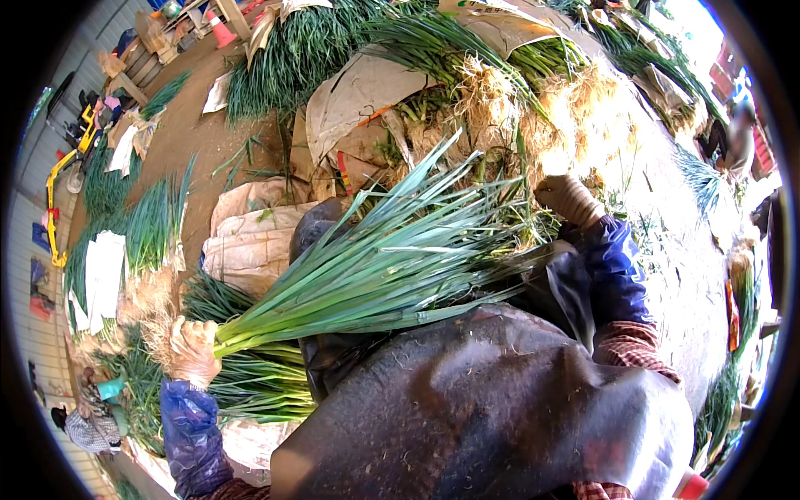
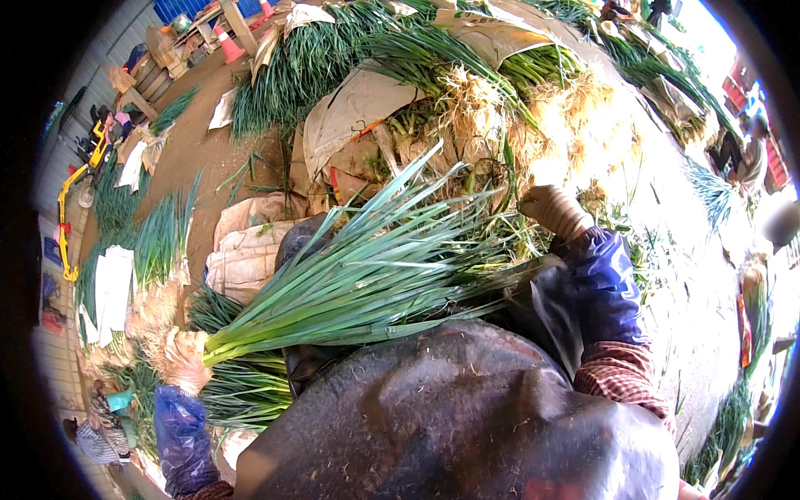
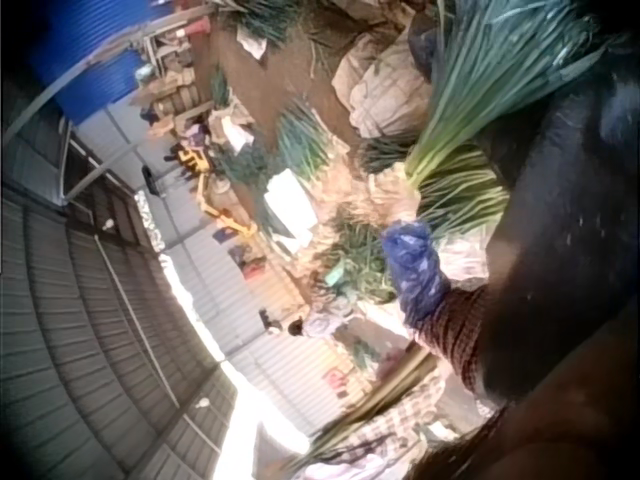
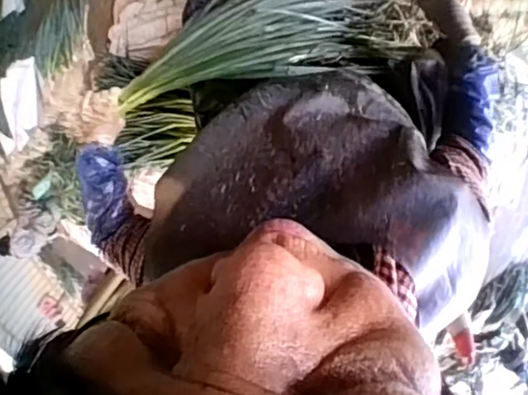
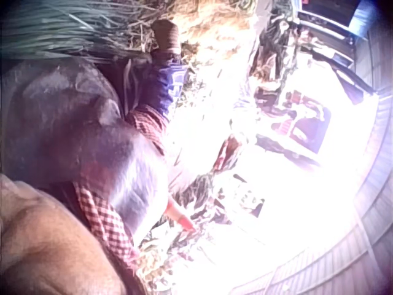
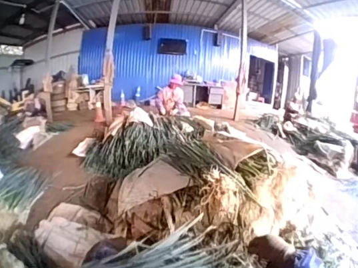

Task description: The person sorts through bunches of long green plants by hand, removing individual stalks from a pile and placing them into a larger organized bunch.

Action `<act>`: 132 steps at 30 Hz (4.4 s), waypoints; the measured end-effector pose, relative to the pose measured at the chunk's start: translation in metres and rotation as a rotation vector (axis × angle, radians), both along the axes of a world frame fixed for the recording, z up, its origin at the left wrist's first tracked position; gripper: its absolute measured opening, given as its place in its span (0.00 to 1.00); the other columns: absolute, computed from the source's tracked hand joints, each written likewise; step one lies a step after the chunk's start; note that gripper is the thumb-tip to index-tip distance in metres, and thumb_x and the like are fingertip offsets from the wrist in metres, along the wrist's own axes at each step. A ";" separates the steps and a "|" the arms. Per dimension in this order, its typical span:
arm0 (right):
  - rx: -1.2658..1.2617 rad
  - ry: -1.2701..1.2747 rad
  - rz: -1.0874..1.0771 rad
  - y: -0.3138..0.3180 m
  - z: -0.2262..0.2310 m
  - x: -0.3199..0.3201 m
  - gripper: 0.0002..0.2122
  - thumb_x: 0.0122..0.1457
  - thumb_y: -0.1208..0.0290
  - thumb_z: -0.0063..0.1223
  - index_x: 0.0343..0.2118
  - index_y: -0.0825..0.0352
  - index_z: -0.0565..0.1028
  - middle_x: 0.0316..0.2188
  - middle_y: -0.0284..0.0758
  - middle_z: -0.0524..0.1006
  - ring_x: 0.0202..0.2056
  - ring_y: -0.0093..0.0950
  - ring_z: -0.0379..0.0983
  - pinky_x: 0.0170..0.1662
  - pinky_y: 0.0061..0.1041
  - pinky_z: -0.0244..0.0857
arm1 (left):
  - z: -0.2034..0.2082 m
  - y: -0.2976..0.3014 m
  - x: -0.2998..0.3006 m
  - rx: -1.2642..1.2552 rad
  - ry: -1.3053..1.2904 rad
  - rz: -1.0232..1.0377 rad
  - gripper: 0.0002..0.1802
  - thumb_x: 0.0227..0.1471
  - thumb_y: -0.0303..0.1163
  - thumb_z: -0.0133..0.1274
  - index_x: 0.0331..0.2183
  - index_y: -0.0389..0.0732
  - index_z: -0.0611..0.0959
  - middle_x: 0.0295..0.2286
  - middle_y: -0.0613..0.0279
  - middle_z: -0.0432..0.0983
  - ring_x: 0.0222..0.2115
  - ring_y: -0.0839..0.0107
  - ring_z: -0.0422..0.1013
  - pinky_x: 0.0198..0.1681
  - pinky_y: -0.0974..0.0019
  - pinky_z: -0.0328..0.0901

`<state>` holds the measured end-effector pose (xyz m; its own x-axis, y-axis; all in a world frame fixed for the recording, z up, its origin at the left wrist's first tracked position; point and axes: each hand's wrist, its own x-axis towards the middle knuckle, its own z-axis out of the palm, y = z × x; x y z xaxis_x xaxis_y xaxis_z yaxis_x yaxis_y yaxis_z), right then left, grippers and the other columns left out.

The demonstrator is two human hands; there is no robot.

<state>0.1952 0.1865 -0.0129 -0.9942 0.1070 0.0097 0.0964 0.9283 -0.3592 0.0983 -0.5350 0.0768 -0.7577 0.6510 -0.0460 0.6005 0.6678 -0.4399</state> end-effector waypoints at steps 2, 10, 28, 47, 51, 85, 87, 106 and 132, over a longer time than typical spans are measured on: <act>-0.130 0.235 0.108 -0.048 0.039 -0.015 0.16 0.52 0.77 0.54 0.46 0.67 0.76 0.33 0.38 0.80 0.34 0.29 0.78 0.39 0.25 0.72 | 0.004 0.001 0.003 0.008 0.075 -0.030 0.19 0.29 0.28 0.58 0.31 0.40 0.73 0.30 0.53 0.71 0.37 0.55 0.68 0.55 0.51 0.56; 0.150 -0.054 0.486 -0.229 0.079 -0.108 0.15 0.56 0.61 0.49 0.45 0.57 0.75 0.32 0.40 0.78 0.32 0.39 0.76 0.37 0.37 0.72 | 0.028 -0.011 -0.003 -0.177 -0.001 0.214 0.34 0.33 0.29 0.56 0.49 0.50 0.75 0.47 0.48 0.63 0.54 0.44 0.56 0.55 0.45 0.58; -0.835 0.054 -0.302 -0.061 -0.036 -0.062 0.08 0.58 0.65 0.53 0.29 0.64 0.76 0.16 0.25 0.67 0.13 0.15 0.59 0.14 0.16 0.51 | -0.255 -0.072 0.106 2.588 -1.053 1.964 0.16 0.56 0.33 0.49 0.41 0.31 0.75 0.43 0.40 0.71 0.44 0.59 0.70 0.43 0.55 0.70; 0.036 -0.503 -0.026 -0.007 -0.127 -0.075 0.26 0.54 0.64 0.52 0.55 0.73 0.66 0.33 0.39 0.76 0.26 0.28 0.69 0.32 0.28 0.67 | -0.305 0.019 0.185 1.933 -0.130 1.904 0.59 0.39 0.45 0.69 0.61 0.30 0.51 0.53 0.34 0.62 0.50 0.52 0.67 0.49 0.61 0.67; -0.251 -0.536 0.037 -0.004 -0.147 -0.049 0.21 0.51 0.64 0.50 0.47 0.72 0.72 0.30 0.38 0.77 0.27 0.28 0.71 0.33 0.27 0.68 | -0.337 0.022 0.195 2.315 0.001 1.722 0.56 0.41 0.46 0.68 0.61 0.36 0.52 0.56 0.36 0.56 0.55 0.47 0.60 0.56 0.54 0.61; 0.015 -0.562 0.512 -0.008 -0.153 -0.040 0.12 0.49 0.66 0.53 0.37 0.64 0.78 0.47 0.43 0.74 0.50 0.41 0.69 0.52 0.34 0.65 | -0.350 0.044 0.107 0.588 0.036 0.527 0.19 0.47 0.49 0.53 0.43 0.61 0.80 0.50 0.75 0.71 0.60 0.65 0.54 0.63 0.36 0.33; 0.350 -0.334 0.823 -0.024 -0.134 -0.033 0.10 0.50 0.66 0.52 0.34 0.63 0.78 0.42 0.41 0.75 0.46 0.39 0.72 0.49 0.34 0.67 | -0.350 0.029 0.077 0.545 -0.204 0.357 0.20 0.51 0.48 0.47 0.48 0.62 0.77 0.52 0.76 0.69 0.61 0.68 0.54 0.62 0.33 0.31; -0.293 -0.479 0.410 -0.006 -0.150 0.011 0.14 0.59 0.58 0.43 0.28 0.63 0.75 0.23 0.44 0.74 0.32 0.44 0.71 0.36 0.41 0.66 | -0.354 -0.031 -0.104 0.937 -0.220 1.277 0.34 0.46 0.42 0.60 0.53 0.38 0.72 0.49 0.45 0.71 0.47 0.50 0.70 0.49 0.58 0.65; 0.070 -0.639 0.545 -0.039 -0.127 0.010 0.15 0.59 0.66 0.41 0.47 0.64 0.71 0.34 0.42 0.74 0.38 0.39 0.71 0.41 0.37 0.64 | -0.264 -0.035 -0.060 2.178 0.019 1.032 0.22 0.53 0.46 0.55 0.42 0.40 0.83 0.44 0.60 0.77 0.46 0.68 0.69 0.53 0.68 0.59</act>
